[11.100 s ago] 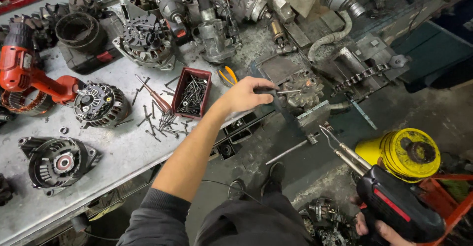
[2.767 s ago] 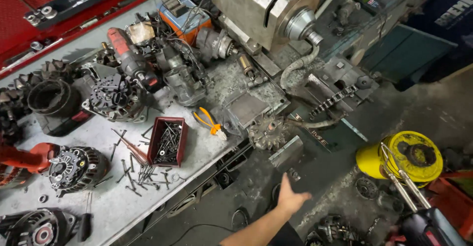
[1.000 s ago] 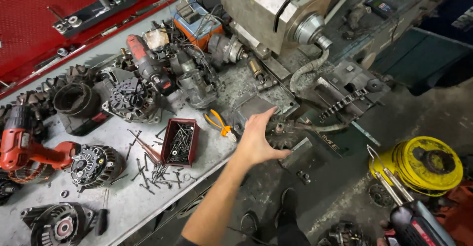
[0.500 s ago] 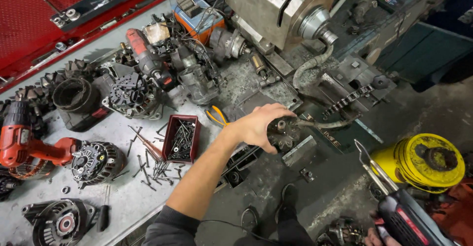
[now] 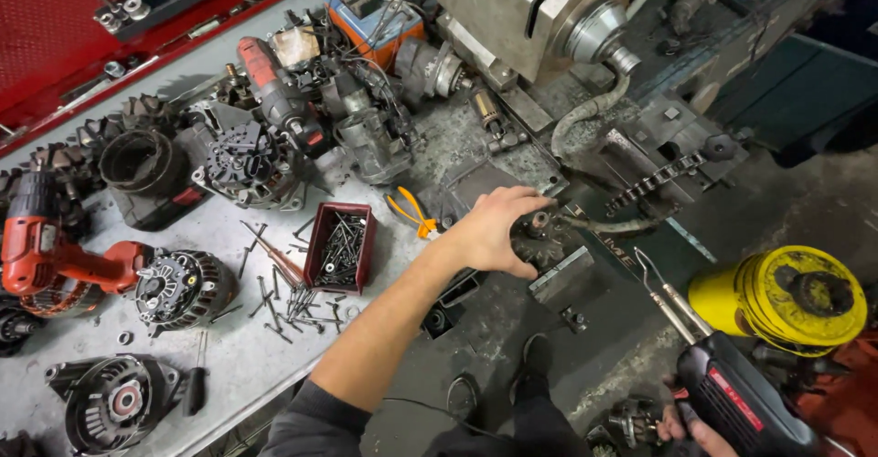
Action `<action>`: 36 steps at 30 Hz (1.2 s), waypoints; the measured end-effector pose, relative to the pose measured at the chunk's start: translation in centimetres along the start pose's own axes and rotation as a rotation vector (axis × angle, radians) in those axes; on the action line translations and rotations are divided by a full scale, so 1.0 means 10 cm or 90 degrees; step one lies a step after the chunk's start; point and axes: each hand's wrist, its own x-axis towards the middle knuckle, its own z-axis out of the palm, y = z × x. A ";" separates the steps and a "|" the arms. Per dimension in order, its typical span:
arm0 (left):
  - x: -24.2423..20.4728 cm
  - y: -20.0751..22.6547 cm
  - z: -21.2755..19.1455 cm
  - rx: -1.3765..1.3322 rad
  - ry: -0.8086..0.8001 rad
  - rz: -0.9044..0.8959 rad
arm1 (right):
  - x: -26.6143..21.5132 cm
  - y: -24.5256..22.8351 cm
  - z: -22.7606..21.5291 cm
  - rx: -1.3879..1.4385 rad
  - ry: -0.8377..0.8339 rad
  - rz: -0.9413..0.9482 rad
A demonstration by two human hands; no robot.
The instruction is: The person selects a screwdriver from a wall-mounted tool rack and uses it to manipulate a metal gear-like component clamped in a vise. They apply heat to the component using a heat gun while rotating it with the screwdriver, then remove the part from the vise and place it on the workbench.
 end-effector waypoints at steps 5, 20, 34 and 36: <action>0.10 -0.20 -0.10 -0.068 -0.084 0.079 | -0.05 0.07 -0.16 0.026 -0.029 0.013; -0.12 0.32 0.08 0.008 0.048 -0.051 | -0.15 0.20 -0.13 0.003 0.013 -0.029; -0.18 -0.24 0.20 -0.202 0.150 -0.007 | -0.16 0.20 -0.07 0.037 0.081 0.063; -0.18 -0.31 0.12 -0.224 0.095 0.020 | -0.10 -0.02 0.34 -0.050 0.160 0.048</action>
